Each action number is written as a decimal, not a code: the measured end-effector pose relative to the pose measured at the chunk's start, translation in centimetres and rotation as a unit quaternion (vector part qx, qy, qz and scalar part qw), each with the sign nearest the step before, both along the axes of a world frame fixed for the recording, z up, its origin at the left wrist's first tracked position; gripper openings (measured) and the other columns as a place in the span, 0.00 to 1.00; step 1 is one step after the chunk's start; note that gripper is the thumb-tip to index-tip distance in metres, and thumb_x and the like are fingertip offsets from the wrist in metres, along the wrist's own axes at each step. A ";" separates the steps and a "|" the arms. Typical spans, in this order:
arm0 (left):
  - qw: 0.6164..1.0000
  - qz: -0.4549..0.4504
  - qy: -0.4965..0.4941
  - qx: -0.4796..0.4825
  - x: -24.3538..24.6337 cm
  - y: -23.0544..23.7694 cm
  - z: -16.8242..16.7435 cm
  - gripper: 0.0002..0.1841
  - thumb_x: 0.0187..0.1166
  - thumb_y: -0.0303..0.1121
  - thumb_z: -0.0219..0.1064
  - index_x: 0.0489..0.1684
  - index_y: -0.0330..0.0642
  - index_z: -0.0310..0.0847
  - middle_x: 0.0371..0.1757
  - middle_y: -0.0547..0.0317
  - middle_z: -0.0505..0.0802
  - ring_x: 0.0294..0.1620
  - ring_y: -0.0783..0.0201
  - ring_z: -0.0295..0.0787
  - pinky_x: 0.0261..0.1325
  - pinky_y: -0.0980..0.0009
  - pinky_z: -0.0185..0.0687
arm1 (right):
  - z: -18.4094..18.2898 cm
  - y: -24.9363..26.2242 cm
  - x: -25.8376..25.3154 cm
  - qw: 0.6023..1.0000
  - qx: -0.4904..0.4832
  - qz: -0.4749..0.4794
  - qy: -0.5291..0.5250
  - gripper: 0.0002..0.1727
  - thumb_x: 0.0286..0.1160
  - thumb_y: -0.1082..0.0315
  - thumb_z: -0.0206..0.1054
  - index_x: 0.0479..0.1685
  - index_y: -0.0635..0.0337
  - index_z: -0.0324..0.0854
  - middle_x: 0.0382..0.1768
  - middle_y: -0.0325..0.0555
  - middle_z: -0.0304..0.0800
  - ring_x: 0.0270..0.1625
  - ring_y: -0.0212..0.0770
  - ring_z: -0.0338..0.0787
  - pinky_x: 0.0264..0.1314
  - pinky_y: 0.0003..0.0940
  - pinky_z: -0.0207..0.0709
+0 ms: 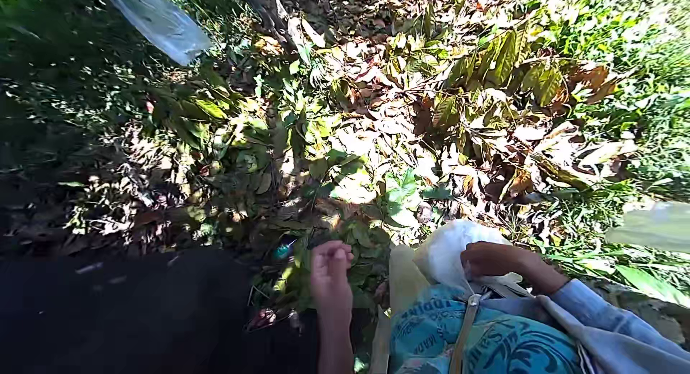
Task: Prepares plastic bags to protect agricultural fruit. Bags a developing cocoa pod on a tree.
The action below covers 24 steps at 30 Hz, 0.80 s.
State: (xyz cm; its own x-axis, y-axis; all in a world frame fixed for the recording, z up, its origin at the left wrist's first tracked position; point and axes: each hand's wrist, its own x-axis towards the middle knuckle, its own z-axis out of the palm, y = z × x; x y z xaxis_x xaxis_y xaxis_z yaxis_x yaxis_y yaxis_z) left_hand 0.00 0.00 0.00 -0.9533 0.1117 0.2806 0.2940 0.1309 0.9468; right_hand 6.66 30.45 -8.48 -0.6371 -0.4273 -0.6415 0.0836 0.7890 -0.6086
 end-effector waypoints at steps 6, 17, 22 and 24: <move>0.820 -0.557 0.018 -0.129 -1.0 9.5 -5.7 0.27 0.93 0.43 0.46 0.61 0.31 0.89 0.66 0.42 0.92 0.77 0.46 0.81 0.83 0.48 0.65 | 0.6 1.4 -2.0 0.992 -0.020 -0.123 0.025 0.25 0.80 0.74 0.67 0.73 0.78 0.73 0.52 0.78 0.86 0.57 0.74 0.86 0.68 0.68 0.70; 0.778 -0.580 0.043 -0.237 -16.4 9.3 -8.9 0.26 0.91 0.48 0.48 0.53 0.44 0.95 0.55 0.55 0.97 0.63 0.53 0.90 0.70 0.44 0.72 | -2.3 5.1 -16.3 0.947 0.090 -0.299 0.081 0.20 0.84 0.62 0.66 0.67 0.66 0.81 0.50 0.67 0.90 0.56 0.67 0.90 0.60 0.69 0.79; 0.743 -0.593 0.042 -0.309 -28.0 14.2 -5.3 0.13 0.80 0.23 0.62 0.53 0.25 0.91 0.54 0.37 0.95 0.60 0.40 0.92 0.70 0.45 0.79 | -3.5 3.5 -29.5 0.976 0.115 -0.185 0.001 0.33 0.67 0.53 0.81 0.62 0.72 0.82 0.56 0.72 0.87 0.62 0.72 0.84 0.62 0.76 0.71; 0.775 -0.528 0.041 -0.344 -31.3 18.0 -6.4 0.14 0.76 0.27 0.70 0.52 0.23 0.89 0.51 0.39 0.95 0.55 0.51 0.94 0.65 0.61 0.85 | -5.4 3.5 -34.0 0.964 0.111 -0.240 0.021 0.25 0.74 0.62 0.74 0.67 0.67 0.80 0.61 0.72 0.85 0.66 0.75 0.83 0.62 0.80 0.71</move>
State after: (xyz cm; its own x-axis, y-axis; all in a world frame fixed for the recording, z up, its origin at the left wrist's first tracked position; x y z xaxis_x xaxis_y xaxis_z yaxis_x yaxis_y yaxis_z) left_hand -31.27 17.96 -6.44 -0.2110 0.9678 -0.1370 0.6372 0.2425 0.7315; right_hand -27.34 33.97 -13.93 -0.7547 0.0676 -0.6526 0.4499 0.7774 -0.4397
